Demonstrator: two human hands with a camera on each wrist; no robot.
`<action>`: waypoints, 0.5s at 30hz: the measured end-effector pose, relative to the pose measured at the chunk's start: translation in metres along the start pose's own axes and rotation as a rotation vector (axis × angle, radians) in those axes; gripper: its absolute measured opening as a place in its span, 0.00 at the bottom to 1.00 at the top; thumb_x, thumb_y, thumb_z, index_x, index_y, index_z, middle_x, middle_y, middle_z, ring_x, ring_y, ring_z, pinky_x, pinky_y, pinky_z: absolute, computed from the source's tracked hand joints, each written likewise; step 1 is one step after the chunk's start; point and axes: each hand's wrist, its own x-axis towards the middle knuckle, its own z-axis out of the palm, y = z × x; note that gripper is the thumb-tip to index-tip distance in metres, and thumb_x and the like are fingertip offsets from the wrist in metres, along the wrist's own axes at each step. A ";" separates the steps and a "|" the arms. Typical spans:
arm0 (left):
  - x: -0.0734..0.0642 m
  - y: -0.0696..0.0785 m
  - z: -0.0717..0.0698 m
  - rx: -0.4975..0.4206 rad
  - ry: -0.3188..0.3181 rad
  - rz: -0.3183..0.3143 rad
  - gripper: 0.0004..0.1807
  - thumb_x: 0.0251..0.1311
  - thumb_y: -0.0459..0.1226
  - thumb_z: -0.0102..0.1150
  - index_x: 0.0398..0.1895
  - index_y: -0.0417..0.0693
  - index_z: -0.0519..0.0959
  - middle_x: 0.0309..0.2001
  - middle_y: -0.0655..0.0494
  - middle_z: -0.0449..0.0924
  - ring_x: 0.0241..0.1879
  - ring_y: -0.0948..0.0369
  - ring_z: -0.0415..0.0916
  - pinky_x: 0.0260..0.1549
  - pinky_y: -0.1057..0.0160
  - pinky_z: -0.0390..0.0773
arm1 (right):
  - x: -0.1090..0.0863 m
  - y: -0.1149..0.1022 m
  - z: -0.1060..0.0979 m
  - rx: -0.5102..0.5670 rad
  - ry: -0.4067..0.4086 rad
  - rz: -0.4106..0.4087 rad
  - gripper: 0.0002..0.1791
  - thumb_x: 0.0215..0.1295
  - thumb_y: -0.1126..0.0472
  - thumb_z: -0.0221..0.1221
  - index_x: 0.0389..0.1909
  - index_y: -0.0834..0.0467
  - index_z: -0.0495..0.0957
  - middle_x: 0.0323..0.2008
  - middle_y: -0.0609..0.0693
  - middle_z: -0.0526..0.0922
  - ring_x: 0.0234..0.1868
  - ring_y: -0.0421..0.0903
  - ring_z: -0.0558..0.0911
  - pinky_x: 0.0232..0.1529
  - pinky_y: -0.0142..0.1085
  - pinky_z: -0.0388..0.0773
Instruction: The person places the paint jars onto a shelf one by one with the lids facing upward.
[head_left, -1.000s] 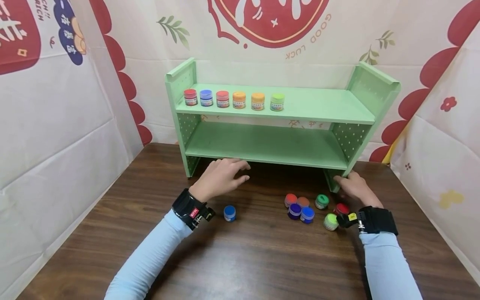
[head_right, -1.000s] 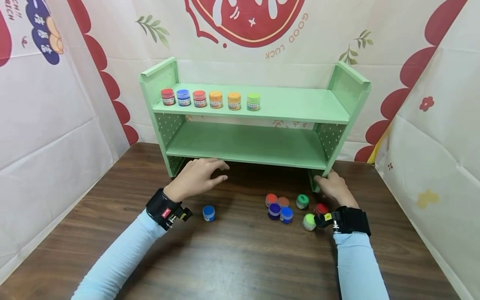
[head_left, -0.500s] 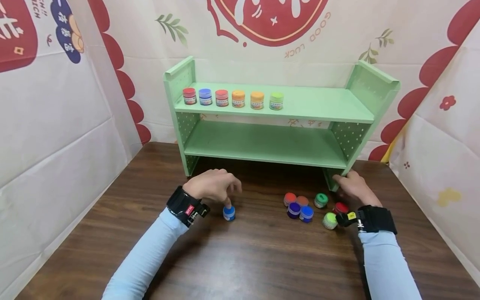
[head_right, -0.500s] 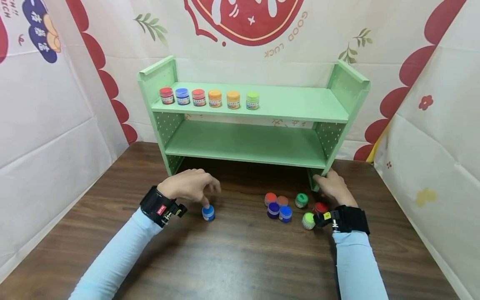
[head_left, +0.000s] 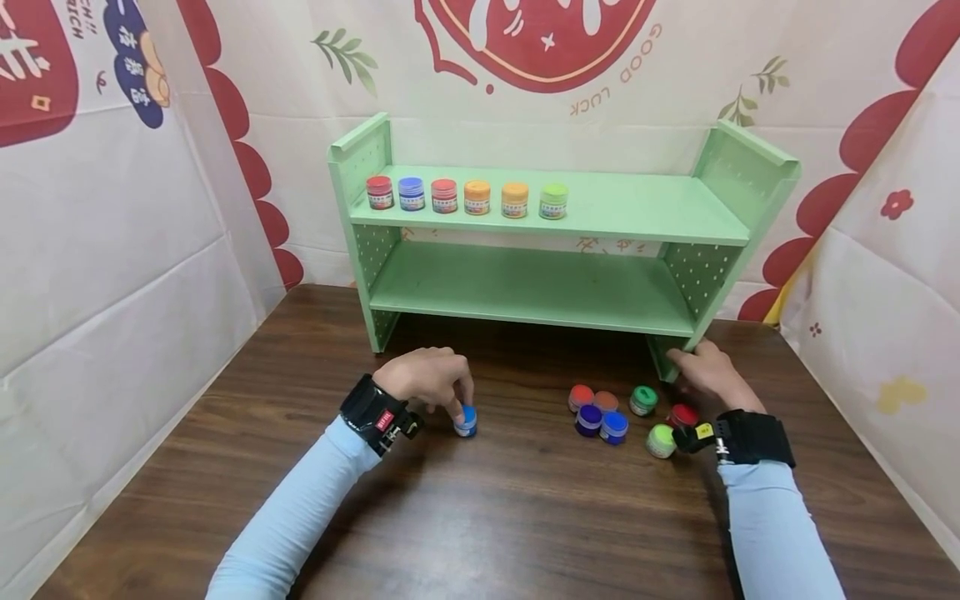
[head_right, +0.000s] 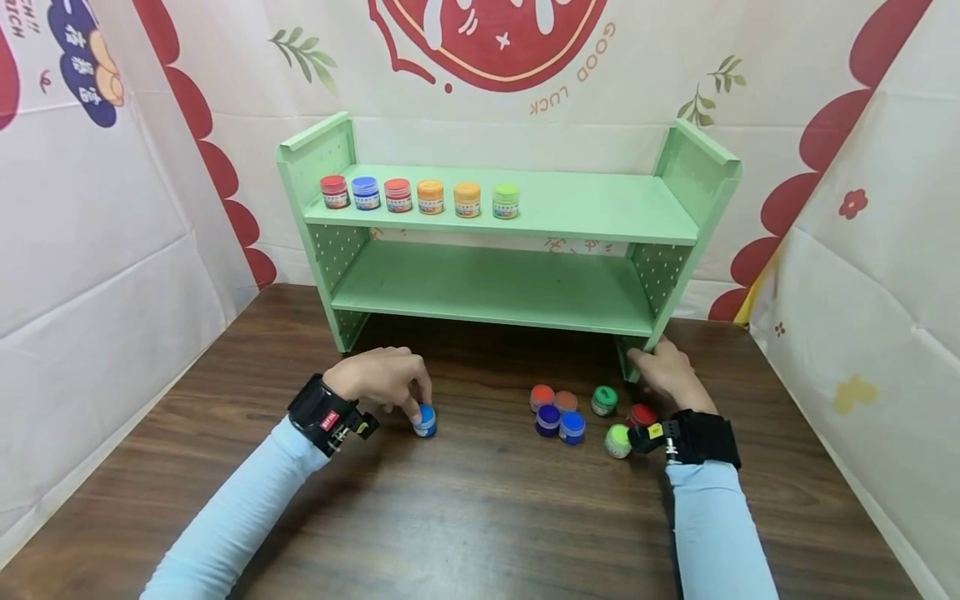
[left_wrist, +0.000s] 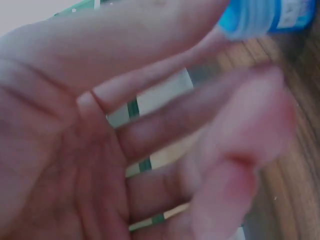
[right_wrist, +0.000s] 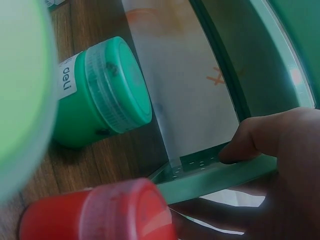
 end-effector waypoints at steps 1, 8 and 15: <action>0.001 0.000 0.001 0.005 0.010 -0.004 0.06 0.56 0.44 0.77 0.35 0.58 0.90 0.36 0.63 0.85 0.21 0.58 0.83 0.26 0.62 0.81 | 0.000 0.000 0.000 0.000 -0.002 0.002 0.30 0.81 0.51 0.42 0.64 0.76 0.60 0.48 0.74 0.76 0.30 0.50 0.83 0.33 0.40 0.82; 0.007 0.001 0.006 0.031 0.098 0.000 0.10 0.62 0.49 0.72 0.33 0.55 0.89 0.26 0.57 0.86 0.15 0.62 0.77 0.22 0.64 0.75 | -0.001 -0.001 -0.001 0.006 -0.005 0.009 0.31 0.81 0.51 0.41 0.65 0.76 0.59 0.50 0.76 0.74 0.32 0.51 0.83 0.34 0.41 0.82; 0.011 0.003 0.008 0.082 0.149 0.007 0.20 0.64 0.53 0.68 0.20 0.52 0.83 0.12 0.66 0.69 0.12 0.67 0.68 0.18 0.67 0.64 | 0.000 0.000 -0.001 0.007 -0.010 0.006 0.32 0.81 0.51 0.41 0.66 0.76 0.57 0.53 0.77 0.73 0.34 0.51 0.83 0.35 0.41 0.83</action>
